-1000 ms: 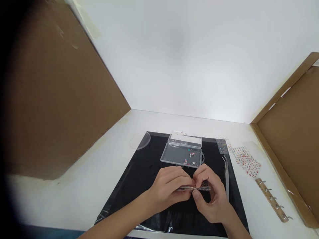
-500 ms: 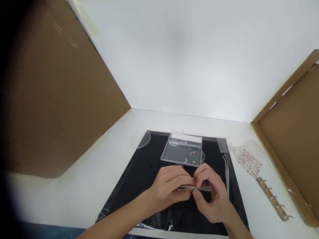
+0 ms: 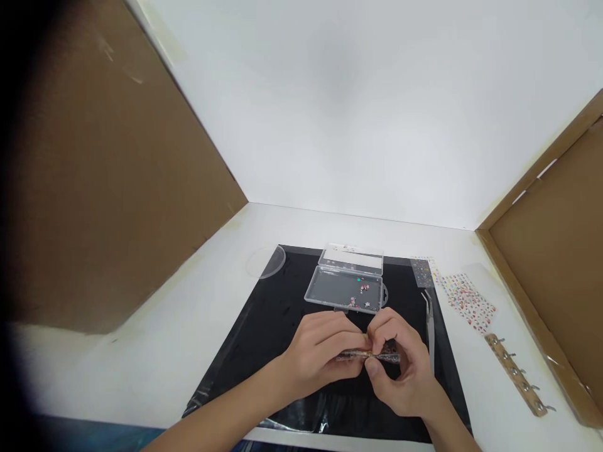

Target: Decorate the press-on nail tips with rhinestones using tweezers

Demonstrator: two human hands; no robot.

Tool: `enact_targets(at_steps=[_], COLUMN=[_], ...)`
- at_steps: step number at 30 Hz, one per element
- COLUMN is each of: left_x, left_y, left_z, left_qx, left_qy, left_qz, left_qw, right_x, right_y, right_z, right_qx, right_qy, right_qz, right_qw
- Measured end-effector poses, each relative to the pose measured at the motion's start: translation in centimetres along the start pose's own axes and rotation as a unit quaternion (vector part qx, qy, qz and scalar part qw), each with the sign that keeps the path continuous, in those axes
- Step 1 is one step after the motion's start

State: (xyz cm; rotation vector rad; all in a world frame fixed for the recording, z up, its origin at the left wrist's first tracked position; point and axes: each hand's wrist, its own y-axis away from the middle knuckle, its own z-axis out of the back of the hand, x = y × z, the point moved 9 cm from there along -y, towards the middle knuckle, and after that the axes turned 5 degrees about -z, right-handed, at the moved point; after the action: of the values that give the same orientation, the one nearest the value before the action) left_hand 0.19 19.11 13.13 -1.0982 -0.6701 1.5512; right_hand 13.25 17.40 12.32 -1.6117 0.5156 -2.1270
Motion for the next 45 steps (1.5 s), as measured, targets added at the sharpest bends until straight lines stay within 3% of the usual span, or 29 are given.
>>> enact_targets(at_steps=[12,15,17,20,24,26,32,38,45], left_x=[0.2,1.0,2.3,3.8,4.8,5.4,6.1,6.3,6.3], left_y=[0.1,0.5,1.2,2.7,3.5,3.6,3.2,3.6,4.1], left_z=[-0.3,-0.6,-1.3,-2.9,-3.4,-3.3,-2.5,-3.6,-4.2], left_qx=[0.002,0.0,0.011,0.018,-0.036,-0.047,-0.036,0.002,0.046], left_qy=[0.003,0.064,0.148,0.291,0.395,0.392,0.326,0.395,0.394], left_qz=[0.005,0.059,0.16,0.315,0.394,0.416,0.436,0.49,0.511], left_qw=[1.0,0.996,0.976,0.903,0.829,0.819,0.838,0.777,0.763], right_x=[-0.6,-1.0,-1.5,-2.2,-3.0,-3.1,-2.4,-1.4,-1.5], right_y=[0.1,0.1,0.1,0.2,0.4,0.5,0.7,0.5,0.6], right_z=[0.5,1.0,1.5,2.3,2.6,2.5,2.4,1.8,2.4], right_qx=[-0.014,-0.036,-0.063,-0.108,-0.132,-0.139,-0.16,-0.154,-0.174], right_qy=[0.0,0.004,0.009,0.018,0.029,0.039,0.064,0.068,0.11], right_qz=[-0.016,-0.031,-0.045,-0.062,-0.086,-0.092,-0.06,-0.004,-0.023], right_qw=[1.0,0.999,0.997,0.992,0.987,0.985,0.983,0.986,0.978])
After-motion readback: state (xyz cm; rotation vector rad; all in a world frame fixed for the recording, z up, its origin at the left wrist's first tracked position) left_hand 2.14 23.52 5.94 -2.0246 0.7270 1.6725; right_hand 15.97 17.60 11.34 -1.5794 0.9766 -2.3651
